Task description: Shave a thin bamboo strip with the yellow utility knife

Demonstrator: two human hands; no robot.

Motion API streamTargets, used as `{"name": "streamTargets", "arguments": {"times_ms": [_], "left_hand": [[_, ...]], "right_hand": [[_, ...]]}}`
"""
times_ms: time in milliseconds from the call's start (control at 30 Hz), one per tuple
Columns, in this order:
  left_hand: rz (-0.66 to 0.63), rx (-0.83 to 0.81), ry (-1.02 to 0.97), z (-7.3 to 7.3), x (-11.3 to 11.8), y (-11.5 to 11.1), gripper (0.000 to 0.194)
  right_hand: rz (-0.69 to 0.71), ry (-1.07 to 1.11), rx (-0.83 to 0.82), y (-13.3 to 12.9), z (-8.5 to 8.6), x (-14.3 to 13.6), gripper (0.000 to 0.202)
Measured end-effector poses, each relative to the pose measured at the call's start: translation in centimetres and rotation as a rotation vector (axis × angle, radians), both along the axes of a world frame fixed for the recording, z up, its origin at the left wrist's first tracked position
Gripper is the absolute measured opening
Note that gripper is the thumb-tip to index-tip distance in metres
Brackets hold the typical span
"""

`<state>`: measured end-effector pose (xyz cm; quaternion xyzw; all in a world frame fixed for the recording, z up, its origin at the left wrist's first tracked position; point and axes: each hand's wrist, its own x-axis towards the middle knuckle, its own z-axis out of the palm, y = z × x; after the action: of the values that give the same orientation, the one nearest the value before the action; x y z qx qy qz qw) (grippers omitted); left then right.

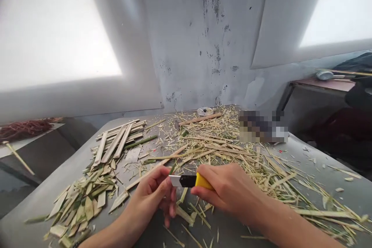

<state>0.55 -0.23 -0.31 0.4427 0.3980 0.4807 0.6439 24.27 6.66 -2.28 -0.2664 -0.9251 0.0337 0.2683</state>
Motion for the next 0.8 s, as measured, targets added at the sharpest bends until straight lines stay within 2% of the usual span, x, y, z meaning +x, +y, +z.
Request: {"name": "streamTargets", "arguments": {"times_ms": [200, 333, 500, 633, 800], "left_hand": [[-0.068, -0.032, -0.04, -0.8, -0.2, 0.3, 0.051], [-0.07, -0.07, -0.065, -0.9, -0.2, 0.3, 0.052], [-0.07, -0.103, -0.031, -0.6, -0.3, 0.0, 0.053], [-0.069, -0.11, 0.012, -0.2, -0.3, -0.3, 0.047], [-0.073, -0.131, 0.001, -0.3, -0.2, 0.3, 0.046]], "right_hand": [[-0.037, -0.064, -0.029, 0.6, -1.2, 0.5, 0.037], [-0.06, -0.07, -0.059, 0.6, -1.2, 0.6, 0.033], [-0.023, -0.03, -0.029, 0.0, -1.0, 0.1, 0.033], [-0.079, -0.029, 0.076, -0.3, -0.7, -0.2, 0.037], [-0.133, -0.038, 0.256, 0.4, 0.5, 0.2, 0.037]]}}
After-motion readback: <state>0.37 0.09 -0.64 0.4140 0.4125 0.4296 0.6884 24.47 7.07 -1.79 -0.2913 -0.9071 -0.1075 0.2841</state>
